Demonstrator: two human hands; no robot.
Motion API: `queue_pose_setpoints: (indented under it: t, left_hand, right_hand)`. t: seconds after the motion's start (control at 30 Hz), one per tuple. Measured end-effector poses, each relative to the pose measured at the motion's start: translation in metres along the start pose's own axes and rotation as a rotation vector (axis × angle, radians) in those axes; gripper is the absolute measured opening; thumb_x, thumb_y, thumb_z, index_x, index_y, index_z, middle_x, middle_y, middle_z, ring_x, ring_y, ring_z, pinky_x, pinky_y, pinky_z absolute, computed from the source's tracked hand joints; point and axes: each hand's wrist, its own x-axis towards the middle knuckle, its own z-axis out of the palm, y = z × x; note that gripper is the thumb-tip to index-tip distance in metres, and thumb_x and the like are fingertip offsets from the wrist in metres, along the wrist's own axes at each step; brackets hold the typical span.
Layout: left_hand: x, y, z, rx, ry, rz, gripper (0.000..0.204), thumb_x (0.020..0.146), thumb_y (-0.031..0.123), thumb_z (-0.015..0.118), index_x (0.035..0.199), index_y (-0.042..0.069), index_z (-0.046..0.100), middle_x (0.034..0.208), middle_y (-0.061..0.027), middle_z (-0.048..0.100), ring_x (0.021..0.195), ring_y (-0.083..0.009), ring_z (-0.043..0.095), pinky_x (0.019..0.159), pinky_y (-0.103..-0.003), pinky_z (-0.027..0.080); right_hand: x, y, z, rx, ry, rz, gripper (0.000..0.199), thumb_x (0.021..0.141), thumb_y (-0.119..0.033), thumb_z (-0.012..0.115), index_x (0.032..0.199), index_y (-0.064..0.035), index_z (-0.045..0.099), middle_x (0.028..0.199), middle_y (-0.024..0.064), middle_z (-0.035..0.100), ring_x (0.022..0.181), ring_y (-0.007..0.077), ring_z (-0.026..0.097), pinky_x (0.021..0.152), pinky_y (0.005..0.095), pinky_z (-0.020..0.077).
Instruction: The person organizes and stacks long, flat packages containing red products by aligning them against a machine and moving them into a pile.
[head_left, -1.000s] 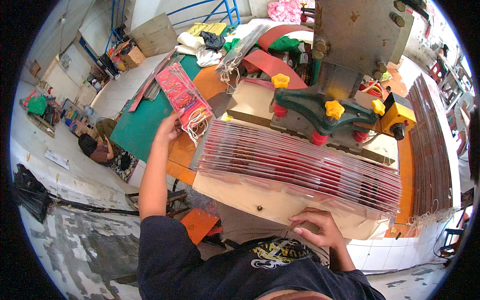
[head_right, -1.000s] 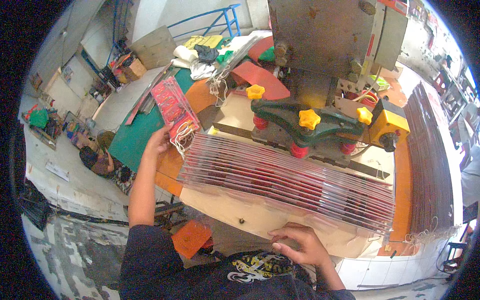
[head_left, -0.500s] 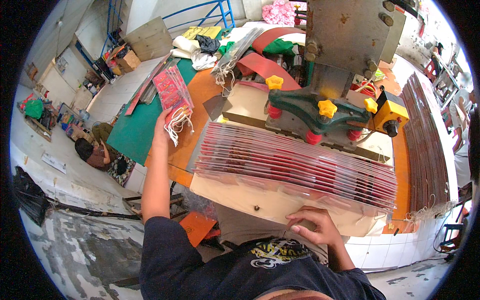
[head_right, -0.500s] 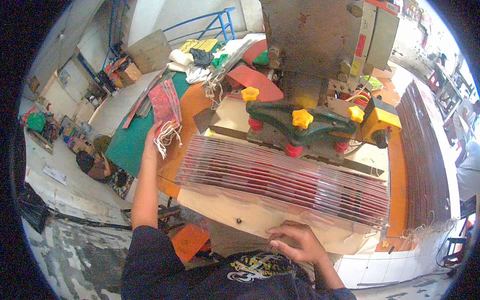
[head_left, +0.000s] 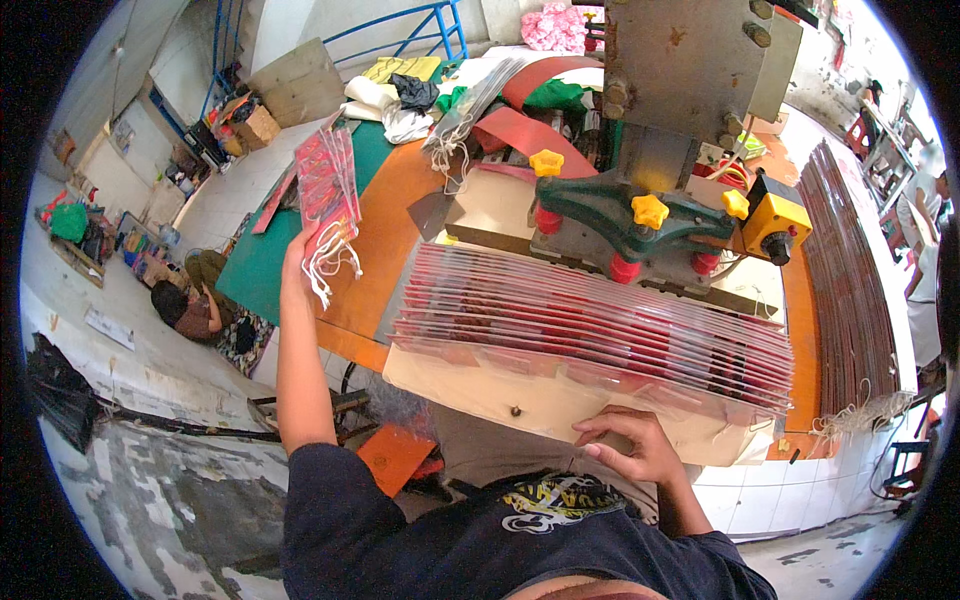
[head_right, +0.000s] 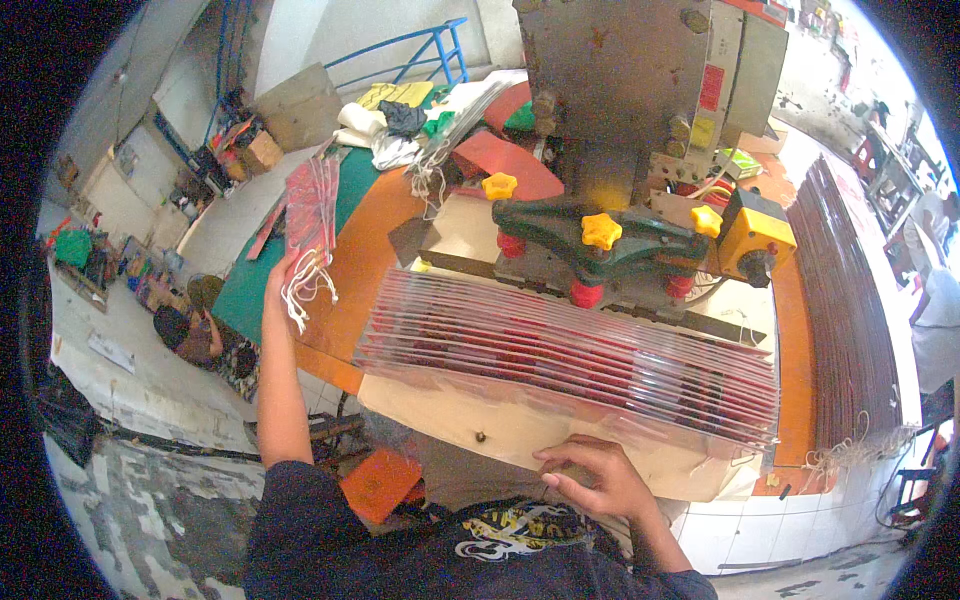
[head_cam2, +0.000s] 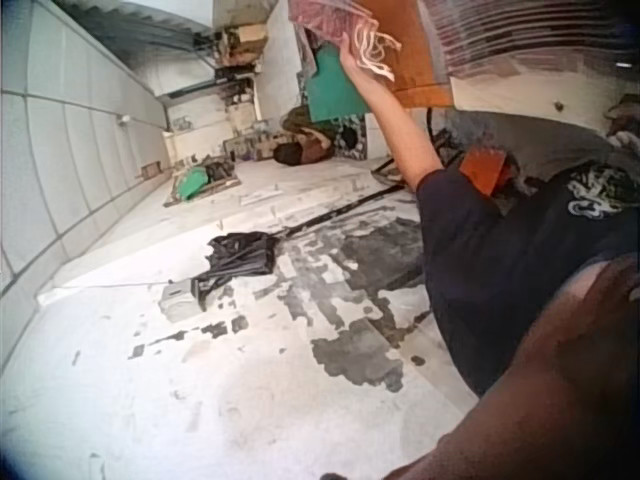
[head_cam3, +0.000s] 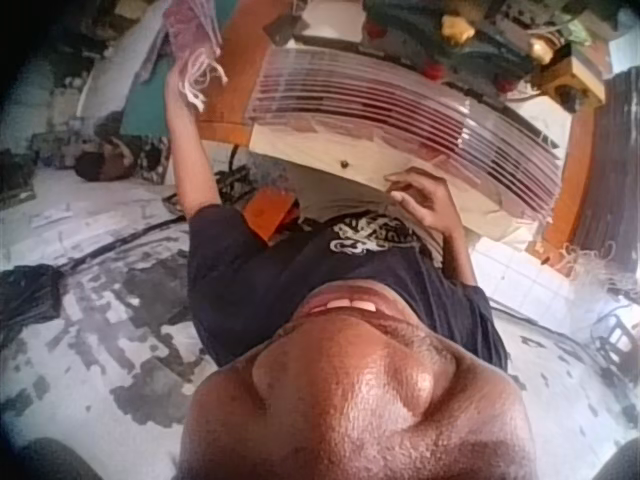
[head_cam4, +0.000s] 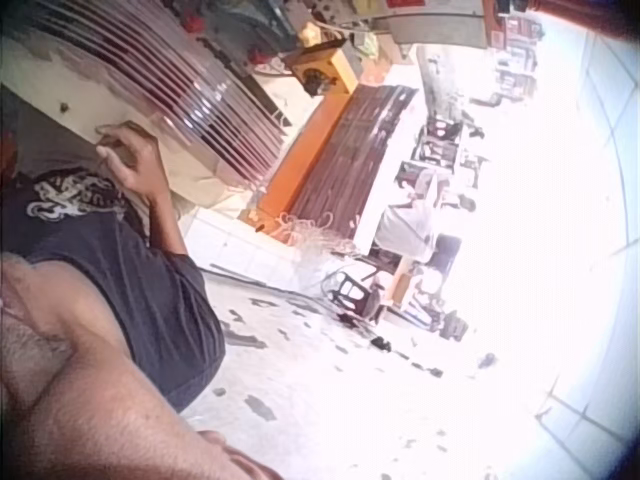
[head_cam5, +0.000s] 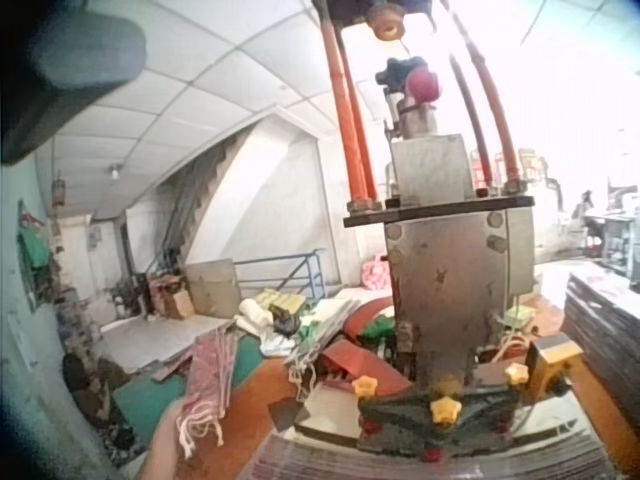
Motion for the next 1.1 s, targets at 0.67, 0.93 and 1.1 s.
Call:
queue_pose_setpoints:
  t: [0.67,0.93,1.1]
  left_hand:
    - [-0.197,-0.082,0.200,-0.319,0.035,0.339,0.052,0.101,0.033,0.054,0.146,0.011,0.044,0.142,-0.0105,0.052,0.129,-0.0313,0.051,0.104,-0.053,0.046]
    - [-0.254,-0.167,0.307,-0.409,-0.172,0.312,0.075,0.092,0.029,0.067,0.153,0.012,0.026,0.145,-0.0152,0.045,0.127,-0.0344,0.051,0.105,-0.054,0.046]
    - [-0.270,-0.177,0.347,-0.316,-0.279,0.326,0.073,0.093,0.033,0.066,0.149,0.006,0.028,0.141,-0.0199,0.046,0.128,-0.0372,0.050,0.107,-0.054,0.045]
  right_hand:
    - [0.007,-0.044,0.021,0.079,0.112,-0.418,0.053,0.089,-0.025,0.074,0.131,0.0002,0.055,0.120,0.0162,0.063,0.107,0.0286,0.063,0.090,0.0392,0.0501]
    - [0.021,-0.042,0.023,0.479,0.350,-0.533,0.106,0.079,-0.024,0.084,0.154,-0.0047,0.010,0.152,0.0240,0.035,0.142,0.0310,0.036,0.115,0.0452,0.0315]
    - [0.000,-0.050,0.017,0.938,0.497,-0.313,0.099,0.083,-0.009,0.077,0.154,-0.0056,0.009,0.145,0.0256,0.044,0.136,0.0305,0.045,0.113,0.0419,0.0360]
